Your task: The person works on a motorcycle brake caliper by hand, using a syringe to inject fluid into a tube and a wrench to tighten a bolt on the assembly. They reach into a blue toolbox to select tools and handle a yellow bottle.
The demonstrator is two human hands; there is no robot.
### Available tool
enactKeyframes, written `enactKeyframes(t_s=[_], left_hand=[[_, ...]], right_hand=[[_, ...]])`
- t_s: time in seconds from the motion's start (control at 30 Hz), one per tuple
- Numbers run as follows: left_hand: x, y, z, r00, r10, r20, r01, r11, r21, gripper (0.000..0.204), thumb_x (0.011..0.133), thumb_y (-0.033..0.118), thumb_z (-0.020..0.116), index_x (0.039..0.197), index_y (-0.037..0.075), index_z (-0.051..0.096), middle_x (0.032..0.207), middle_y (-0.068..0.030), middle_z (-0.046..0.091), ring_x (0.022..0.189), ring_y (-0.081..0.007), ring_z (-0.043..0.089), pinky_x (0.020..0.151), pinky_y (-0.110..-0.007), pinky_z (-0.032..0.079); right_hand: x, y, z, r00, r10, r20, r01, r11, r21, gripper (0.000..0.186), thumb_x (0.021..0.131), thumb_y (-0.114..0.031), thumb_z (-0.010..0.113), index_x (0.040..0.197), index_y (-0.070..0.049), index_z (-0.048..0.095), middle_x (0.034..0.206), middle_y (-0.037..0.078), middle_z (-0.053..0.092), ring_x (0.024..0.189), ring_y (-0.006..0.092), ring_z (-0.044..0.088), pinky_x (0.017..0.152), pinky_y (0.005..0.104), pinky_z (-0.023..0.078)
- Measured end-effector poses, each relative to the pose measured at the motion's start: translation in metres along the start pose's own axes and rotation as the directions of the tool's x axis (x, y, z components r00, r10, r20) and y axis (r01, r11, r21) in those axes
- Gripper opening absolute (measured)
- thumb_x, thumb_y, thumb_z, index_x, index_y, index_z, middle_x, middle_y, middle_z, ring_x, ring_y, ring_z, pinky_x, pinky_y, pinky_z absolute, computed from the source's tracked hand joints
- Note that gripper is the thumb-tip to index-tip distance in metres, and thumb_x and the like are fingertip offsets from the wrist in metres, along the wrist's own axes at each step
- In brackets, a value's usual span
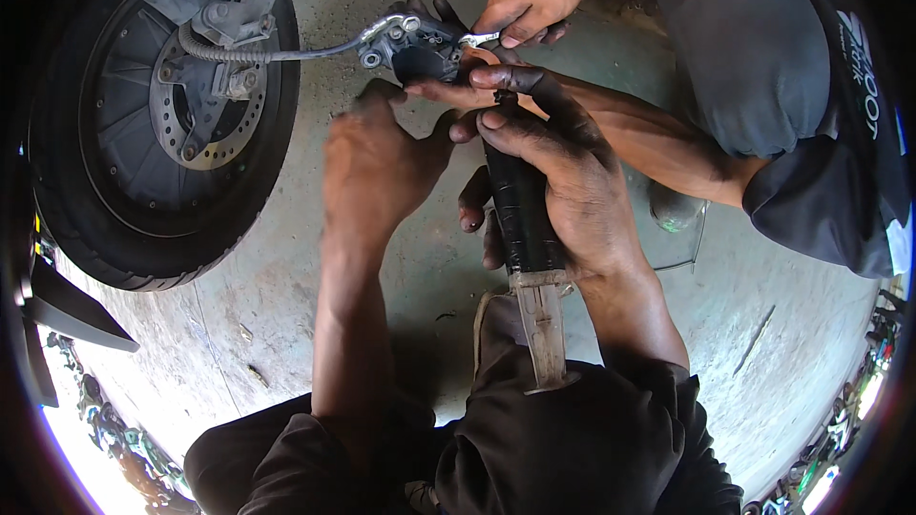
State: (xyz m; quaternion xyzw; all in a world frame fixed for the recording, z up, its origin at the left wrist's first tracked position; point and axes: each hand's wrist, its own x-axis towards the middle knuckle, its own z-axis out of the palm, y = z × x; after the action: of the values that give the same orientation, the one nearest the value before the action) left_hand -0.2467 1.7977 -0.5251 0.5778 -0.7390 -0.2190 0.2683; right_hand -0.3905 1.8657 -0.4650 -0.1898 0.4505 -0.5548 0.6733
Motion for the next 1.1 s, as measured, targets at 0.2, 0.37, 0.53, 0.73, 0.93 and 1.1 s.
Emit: enactKeyframes(t_s=[0.2,0.37,0.53,0.73,0.93,1.1], left_hand=[[0.033,0.014,-0.023,0.838,0.532,-0.121,-0.505,0.840,0.198,0.042,0.066,0.019,0.079,0.106,0.017,0.069,0.104,-0.0037,0.065,0.098,-0.0230,0.062,0.088,-0.042,0.043],[0.054,-0.006,0.002,0.759,0.643,-0.108,-0.586,0.745,0.317,0.034,0.065,0.018,0.077,0.097,0.029,0.073,0.118,0.0074,0.057,0.115,-0.0142,0.050,0.094,-0.051,0.026],[0.083,-0.001,0.007,0.689,0.724,-0.024,-0.660,0.641,0.392,0.032,0.071,0.014,0.077,0.102,0.024,0.072,0.114,0.0020,0.061,0.109,-0.0166,0.056,0.094,-0.049,0.035],[0.127,0.009,-0.006,0.578,0.706,0.409,-0.809,0.561,0.177,0.028,0.087,0.013,0.061,0.114,0.005,0.067,0.107,-0.0164,0.067,0.094,-0.0269,0.064,0.088,-0.039,0.050],[0.155,0.027,-0.007,0.421,0.515,0.746,-0.732,0.679,-0.056,0.028,0.075,-0.001,0.064,0.101,0.008,0.068,0.094,-0.0110,0.068,0.085,-0.0290,0.066,0.076,-0.039,0.051],[0.157,0.008,-0.003,0.435,0.557,0.708,-0.673,0.723,-0.155,0.028,0.080,0.008,0.069,0.108,0.010,0.066,0.099,-0.0092,0.066,0.094,-0.0253,0.064,0.081,-0.037,0.051]], right_hand=[[0.000,0.001,-0.001,1.000,-0.005,0.019,0.005,1.000,-0.006,0.036,0.091,-0.013,0.056,0.126,-0.005,0.050,0.097,0.015,0.060,0.053,0.0238,0.064,0.033,0.0307,0.050],[0.003,0.002,-0.002,0.998,0.052,0.029,-0.052,0.998,-0.018,0.038,0.091,-0.015,0.057,0.126,-0.005,0.049,0.097,0.015,0.060,0.054,0.0238,0.064,0.034,0.0310,0.050],[0.006,0.003,-0.002,0.998,0.047,0.040,-0.048,0.999,0.011,0.038,0.091,-0.016,0.057,0.127,-0.005,0.049,0.098,0.016,0.060,0.055,0.0238,0.064,0.034,0.0316,0.051],[0.010,0.003,-0.003,0.998,0.044,0.041,-0.046,0.997,0.055,0.037,0.091,-0.015,0.057,0.125,-0.004,0.049,0.098,0.016,0.060,0.056,0.0240,0.065,0.034,0.0311,0.050],[0.011,0.004,0.000,0.999,0.048,0.000,-0.047,0.998,0.052,0.035,0.091,-0.015,0.056,0.123,-0.004,0.050,0.098,0.015,0.059,0.054,0.0230,0.064,0.035,0.0298,0.049],[0.015,0.012,-0.001,1.000,0.012,-0.014,-0.012,0.999,0.036,0.034,0.090,-0.014,0.056,0.123,-0.004,0.050,0.097,0.014,0.059,0.054,0.0212,0.063,0.036,0.0291,0.049]])
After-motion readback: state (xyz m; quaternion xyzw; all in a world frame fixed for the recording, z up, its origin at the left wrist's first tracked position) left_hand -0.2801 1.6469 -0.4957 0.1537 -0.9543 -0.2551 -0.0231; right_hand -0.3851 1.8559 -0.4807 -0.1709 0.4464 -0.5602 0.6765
